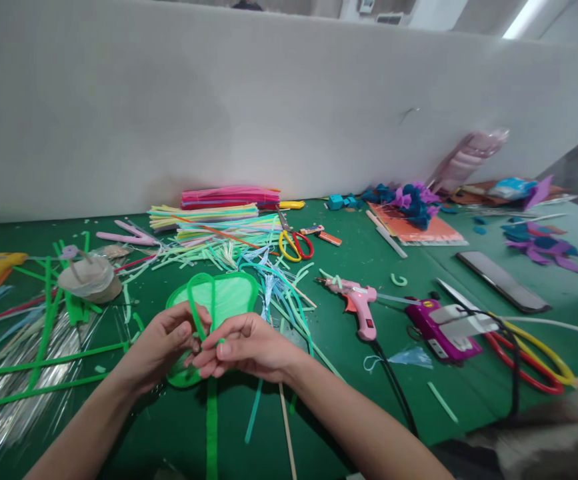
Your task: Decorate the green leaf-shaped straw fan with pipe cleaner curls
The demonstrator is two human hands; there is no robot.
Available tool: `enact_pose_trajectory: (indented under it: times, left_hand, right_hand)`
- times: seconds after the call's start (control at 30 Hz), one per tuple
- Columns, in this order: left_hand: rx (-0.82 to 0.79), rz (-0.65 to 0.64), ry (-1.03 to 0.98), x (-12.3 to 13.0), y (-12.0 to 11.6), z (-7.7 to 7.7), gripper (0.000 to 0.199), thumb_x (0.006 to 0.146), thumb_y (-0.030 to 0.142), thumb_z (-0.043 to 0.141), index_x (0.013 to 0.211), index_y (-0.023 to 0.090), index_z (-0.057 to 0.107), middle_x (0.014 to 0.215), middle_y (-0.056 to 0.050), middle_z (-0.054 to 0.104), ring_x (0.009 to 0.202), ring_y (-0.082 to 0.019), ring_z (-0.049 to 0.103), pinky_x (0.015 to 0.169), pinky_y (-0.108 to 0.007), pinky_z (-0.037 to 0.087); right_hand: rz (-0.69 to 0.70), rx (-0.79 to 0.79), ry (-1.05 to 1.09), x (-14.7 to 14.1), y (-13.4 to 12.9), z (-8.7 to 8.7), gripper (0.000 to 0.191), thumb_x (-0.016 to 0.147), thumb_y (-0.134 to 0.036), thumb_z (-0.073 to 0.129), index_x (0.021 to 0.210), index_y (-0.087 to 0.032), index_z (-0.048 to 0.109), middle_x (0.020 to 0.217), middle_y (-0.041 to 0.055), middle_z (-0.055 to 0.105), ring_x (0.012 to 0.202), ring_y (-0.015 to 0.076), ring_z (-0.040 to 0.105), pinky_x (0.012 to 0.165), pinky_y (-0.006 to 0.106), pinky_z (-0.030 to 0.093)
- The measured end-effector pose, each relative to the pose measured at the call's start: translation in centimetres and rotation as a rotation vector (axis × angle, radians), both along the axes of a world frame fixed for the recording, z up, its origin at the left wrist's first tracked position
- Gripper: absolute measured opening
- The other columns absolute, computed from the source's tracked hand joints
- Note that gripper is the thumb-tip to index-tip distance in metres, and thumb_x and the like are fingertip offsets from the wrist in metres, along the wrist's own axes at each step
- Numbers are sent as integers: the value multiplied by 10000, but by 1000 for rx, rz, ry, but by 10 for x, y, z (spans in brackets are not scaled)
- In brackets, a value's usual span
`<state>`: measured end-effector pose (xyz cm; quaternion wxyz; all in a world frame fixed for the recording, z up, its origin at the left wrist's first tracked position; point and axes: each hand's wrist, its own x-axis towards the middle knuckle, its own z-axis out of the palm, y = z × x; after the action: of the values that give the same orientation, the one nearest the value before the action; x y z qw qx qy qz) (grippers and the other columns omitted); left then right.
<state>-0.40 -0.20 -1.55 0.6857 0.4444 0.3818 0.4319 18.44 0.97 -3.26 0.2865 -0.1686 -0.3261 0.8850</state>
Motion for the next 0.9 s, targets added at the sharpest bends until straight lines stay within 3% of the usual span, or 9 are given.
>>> enact_pose_trajectory:
  times: [0.17,0.3,0.4,0.5,0.63,0.7,0.77,0.83,0.9]
  left_hand:
    - [-41,28,60,12,-4,0,291,782,412,747,690,172,610,595,18,584,523,-92,530,494,-190,409]
    - [19,91,101,11,-3,1,271,788,385,744,686,177,604,626,13,594,561,-102,529,520,-200,428]
    - [77,84,149,7,-2,2,273,782,401,742,683,178,619,626,9,589,552,-111,517,504,-211,425]
    - [134,126,207,0,0,5,286,770,430,741,671,181,640,621,3,593,531,-118,508,493,-222,418]
    - [409,247,489,-10,4,13,151,760,340,760,732,194,736,720,-34,665,642,-156,584,579,-236,445]
    - [618,221,625,-13,4,15,61,785,270,734,788,221,770,784,-43,683,720,-172,613,630,-244,458]
    - [778,168,698,-14,3,15,120,827,207,678,862,257,781,813,-36,682,755,-167,624,665,-246,467]
    - [848,146,716,-14,2,13,196,849,173,638,929,288,776,844,-27,686,780,-157,635,693,-242,477]
    - [790,168,694,-13,1,13,228,854,201,643,1026,307,748,918,-24,707,837,-161,654,712,-240,492]
  right_hand:
    - [-88,40,-12,-2,1,3,346,634,-395,876,819,-139,735,793,67,777,674,132,729,589,196,528]
    - [-90,31,-10,-3,1,2,331,668,-397,857,801,-126,723,727,49,763,594,104,705,557,177,520]
    - [-33,29,-8,0,1,3,351,672,-404,855,793,-114,699,700,44,748,570,102,693,561,186,530]
    - [51,54,34,6,3,8,374,699,-436,831,797,-122,653,821,66,749,640,137,713,561,216,548]
    - [-189,145,-161,5,8,16,350,807,-478,724,877,-176,562,933,48,718,713,134,692,562,229,559]
    - [-269,227,-290,1,10,17,373,797,-484,729,959,-189,567,890,22,706,683,124,667,545,228,551]
    - [-252,309,-364,-2,10,17,409,764,-470,759,1009,-178,611,815,6,699,644,119,648,551,228,537]
    - [-240,390,-422,-2,9,18,355,774,-450,750,961,-160,667,733,4,698,618,119,642,579,232,524]
    - [-334,526,-510,2,8,22,255,816,-412,717,868,-162,702,715,13,712,634,128,653,612,240,516]
